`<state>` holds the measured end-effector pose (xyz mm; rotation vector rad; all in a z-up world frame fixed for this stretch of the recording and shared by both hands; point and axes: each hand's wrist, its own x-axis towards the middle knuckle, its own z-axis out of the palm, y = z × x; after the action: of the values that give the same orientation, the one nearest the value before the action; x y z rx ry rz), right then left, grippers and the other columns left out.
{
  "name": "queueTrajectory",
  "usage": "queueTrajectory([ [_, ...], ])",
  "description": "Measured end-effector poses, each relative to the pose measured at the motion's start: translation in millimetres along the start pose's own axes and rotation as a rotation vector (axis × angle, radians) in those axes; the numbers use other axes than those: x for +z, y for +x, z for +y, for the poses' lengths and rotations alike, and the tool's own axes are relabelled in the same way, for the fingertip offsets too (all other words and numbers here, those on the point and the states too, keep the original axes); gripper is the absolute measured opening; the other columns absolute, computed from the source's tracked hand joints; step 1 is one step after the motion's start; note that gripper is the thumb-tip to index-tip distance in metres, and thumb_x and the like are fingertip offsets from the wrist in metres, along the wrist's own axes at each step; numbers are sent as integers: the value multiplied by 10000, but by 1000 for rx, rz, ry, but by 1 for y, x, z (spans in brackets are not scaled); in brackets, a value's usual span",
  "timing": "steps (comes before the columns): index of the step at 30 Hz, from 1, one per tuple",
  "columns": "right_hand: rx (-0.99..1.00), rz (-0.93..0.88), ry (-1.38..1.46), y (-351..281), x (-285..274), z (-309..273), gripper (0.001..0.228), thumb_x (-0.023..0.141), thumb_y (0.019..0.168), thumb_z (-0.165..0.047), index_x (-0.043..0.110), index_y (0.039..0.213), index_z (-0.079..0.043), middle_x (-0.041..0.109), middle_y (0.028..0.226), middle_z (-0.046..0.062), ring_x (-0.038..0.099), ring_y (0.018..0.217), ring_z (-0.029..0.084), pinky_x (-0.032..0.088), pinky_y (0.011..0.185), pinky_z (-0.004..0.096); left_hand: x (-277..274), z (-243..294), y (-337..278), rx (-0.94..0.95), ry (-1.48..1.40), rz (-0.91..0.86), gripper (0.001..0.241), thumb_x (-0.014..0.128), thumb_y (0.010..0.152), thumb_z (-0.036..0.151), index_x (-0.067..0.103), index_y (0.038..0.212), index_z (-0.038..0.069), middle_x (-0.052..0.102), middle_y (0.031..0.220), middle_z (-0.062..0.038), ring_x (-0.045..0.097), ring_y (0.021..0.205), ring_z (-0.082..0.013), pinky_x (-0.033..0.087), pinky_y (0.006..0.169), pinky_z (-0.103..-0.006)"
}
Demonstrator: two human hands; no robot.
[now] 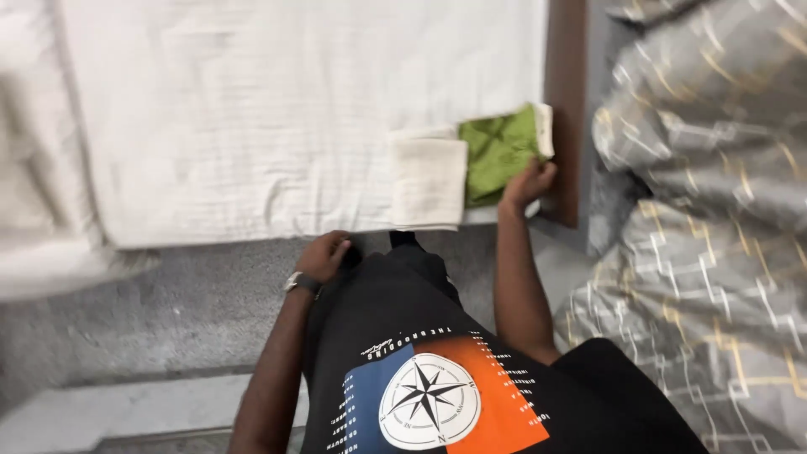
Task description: The person inserts a white pillow into a two-toned pillowcase, then repeats the process with a second pillow and a different colored pillowcase. They smooth the cases and arrange the finished pillows on the bed.
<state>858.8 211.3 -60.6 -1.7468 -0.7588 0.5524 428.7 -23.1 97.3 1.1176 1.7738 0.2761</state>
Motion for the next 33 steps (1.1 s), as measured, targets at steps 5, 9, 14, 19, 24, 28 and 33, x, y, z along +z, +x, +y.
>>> queueTrajectory([
  [5, -280, -453, 252, -87, 60, -238, 190, 634, 1066, -134, 553, 1152, 14, 629, 1030, 46, 583, 931, 144, 487, 840, 329, -34, -72, -69, -154, -447, 408, 345, 669, 992, 309, 709, 1283, 129, 743, 1166, -123, 736, 1016, -272, 619, 800, -433],
  [9, -554, -816, 257, -206, 95, -342, 119, 646, 1102, -58, 554, 1141, 8, 617, 987, 29, 562, 900, 114, 464, 810, 300, -28, -140, -97, -74, -978, 563, 371, 665, 1002, 327, 691, 1305, 114, 727, 1247, -109, 725, 1097, -269, 609, 864, -412],
  [14, -966, -1102, 170, -408, 98, -407, 126, 687, 1026, -25, 599, 1111, 2, 631, 947, 102, 602, 865, 200, 496, 755, 340, -91, -163, -186, 247, -1718, 526, 636, 553, 973, 549, 522, 1448, 127, 588, 1441, -134, 613, 1295, -319, 555, 1003, -535],
  [19, -1356, -1787, 221, -578, 50, -401, 183, 701, 948, -55, 654, 1125, -52, 728, 1074, 134, 725, 955, 290, 587, 817, 400, -121, -215, -252, 1317, -2117, 205, 683, 455, 1030, 681, 437, 1543, 230, 492, 1543, -156, 519, 1424, -381, 481, 1111, -686],
  [24, -1540, -2335, 310, -656, 35, -426, 315, 753, 881, -222, 687, 1152, -75, 692, 1324, 127, 644, 1243, 324, 469, 1044, 480, -126, -244, -273, 1213, -2109, 343, 799, 493, 991, 711, 382, 1580, 182, 469, 1564, -172, 511, 1434, -364, 479, 1140, -623],
  [28, -1261, -2284, -23, -656, 79, -415, 221, 749, 965, -196, 714, 1161, -100, 715, 1333, 42, 675, 1262, 219, 509, 1043, 377, -144, -251, -272, 1151, -2097, 405, 873, 515, 967, 729, 349, 1602, 153, 456, 1577, -182, 506, 1439, -354, 478, 1157, -585],
  [33, -881, -2058, 68, -675, 128, -424, 617, 735, 979, -270, 505, 1509, -54, 498, 1612, 188, 482, 1511, 330, 388, 1257, 429, -179, -249, -254, 976, -2056, 453, 1027, 561, 920, 765, 284, 1647, 95, 429, 1602, -202, 496, 1451, -334, 476, 1192, -510],
])
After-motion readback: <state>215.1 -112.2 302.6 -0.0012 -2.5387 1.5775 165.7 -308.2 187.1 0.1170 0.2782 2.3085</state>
